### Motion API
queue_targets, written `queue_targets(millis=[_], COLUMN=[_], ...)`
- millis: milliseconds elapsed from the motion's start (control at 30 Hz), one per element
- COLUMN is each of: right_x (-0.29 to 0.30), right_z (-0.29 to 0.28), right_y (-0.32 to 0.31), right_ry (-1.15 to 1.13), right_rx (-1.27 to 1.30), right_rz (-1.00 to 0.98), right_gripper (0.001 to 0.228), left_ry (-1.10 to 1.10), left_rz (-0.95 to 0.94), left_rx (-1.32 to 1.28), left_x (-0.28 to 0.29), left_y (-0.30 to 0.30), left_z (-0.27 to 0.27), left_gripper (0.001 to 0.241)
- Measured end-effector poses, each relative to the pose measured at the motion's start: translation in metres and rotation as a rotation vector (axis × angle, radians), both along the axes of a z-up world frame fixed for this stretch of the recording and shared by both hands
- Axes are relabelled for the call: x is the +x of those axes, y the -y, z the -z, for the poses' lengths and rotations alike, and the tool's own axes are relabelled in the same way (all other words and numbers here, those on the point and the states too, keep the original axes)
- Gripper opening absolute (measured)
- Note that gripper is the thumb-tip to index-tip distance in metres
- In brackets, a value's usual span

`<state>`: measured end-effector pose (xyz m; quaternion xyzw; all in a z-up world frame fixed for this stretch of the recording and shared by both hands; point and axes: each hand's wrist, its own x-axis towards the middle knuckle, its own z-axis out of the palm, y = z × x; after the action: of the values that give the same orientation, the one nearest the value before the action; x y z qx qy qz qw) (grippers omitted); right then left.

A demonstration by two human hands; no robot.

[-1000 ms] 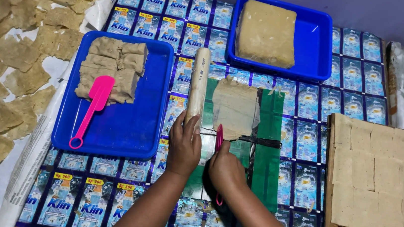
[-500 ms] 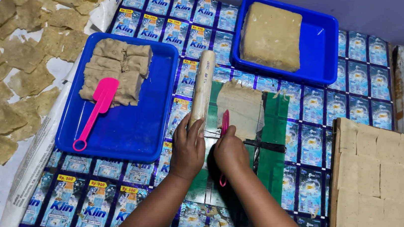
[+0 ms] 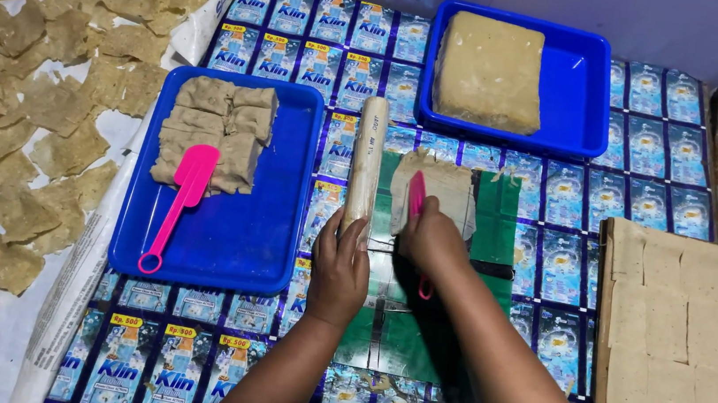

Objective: The person is rolling and cutting thin sheets of dough into smaller pieces on a workspace.

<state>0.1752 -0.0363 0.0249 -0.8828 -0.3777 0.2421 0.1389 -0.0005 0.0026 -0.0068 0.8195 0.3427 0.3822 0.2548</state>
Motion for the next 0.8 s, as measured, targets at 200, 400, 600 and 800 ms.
queue_targets(millis=[200, 400, 600, 800], right_x=[0.098, 0.147, 0.162, 0.162], right_z=[-0.004, 0.006, 0.028, 0.025], right_y=[0.065, 0.083, 0.080, 0.085], right_ry=[0.381, 0.898, 0.847, 0.781], right_rx=[0.152, 0.109, 0.079, 0.017], right_rz=[0.032, -0.167, -0.211, -0.238], right_gripper=[0.021, 0.010, 0.007, 0.006], left_ry=[0.001, -0.007, -0.021, -0.009], left_rz=[-0.001, -0.002, 0.002, 0.007], left_rx=[-0.014, -0.003, 0.005, -0.012], left_x=[0.001, 0.001, 0.001, 0.000], left_y=[0.000, 0.001, 0.001, 0.001], left_z=[0.000, -0.001, 0.000, 0.000], left_gripper=[0.039, 0.039, 0.039, 0.038])
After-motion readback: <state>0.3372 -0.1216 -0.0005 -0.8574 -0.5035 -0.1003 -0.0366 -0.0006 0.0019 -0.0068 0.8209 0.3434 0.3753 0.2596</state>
